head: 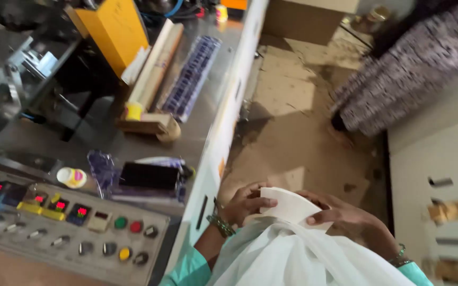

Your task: The person picks up paper products from a machine, carries them to a different station, and stacks them together.

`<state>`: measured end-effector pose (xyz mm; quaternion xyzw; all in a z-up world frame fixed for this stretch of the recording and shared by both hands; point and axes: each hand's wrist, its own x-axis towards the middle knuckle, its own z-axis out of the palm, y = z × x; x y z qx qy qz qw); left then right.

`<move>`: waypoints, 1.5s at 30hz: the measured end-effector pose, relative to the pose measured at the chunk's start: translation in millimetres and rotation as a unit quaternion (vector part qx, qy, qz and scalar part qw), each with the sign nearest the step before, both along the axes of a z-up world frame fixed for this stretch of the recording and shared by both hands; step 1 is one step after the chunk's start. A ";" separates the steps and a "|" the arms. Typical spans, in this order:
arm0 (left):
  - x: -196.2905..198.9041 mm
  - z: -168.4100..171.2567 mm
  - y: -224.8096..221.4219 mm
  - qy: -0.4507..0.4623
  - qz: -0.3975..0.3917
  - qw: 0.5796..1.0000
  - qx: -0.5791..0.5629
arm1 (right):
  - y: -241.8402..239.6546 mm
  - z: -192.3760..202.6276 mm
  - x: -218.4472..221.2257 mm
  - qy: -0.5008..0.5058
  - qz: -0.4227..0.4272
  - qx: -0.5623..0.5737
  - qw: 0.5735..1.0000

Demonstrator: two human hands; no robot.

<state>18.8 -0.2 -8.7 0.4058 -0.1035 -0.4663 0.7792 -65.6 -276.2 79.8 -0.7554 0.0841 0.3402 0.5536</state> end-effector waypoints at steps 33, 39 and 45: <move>316.8 -52.7 -26.6 -0.269 0.330 0.282 0.860 | 139.8 -152.8 578.3 -0.279 0.261 -0.020 0.924; 327.4 -18.9 -28.5 -0.202 0.317 0.273 0.886 | 143.5 -113.2 588.3 -0.229 0.371 -0.063 0.897; 326.2 5.1 -75.5 -0.159 0.348 0.282 0.880 | 99.8 -48.4 568.7 -0.630 0.486 0.086 0.600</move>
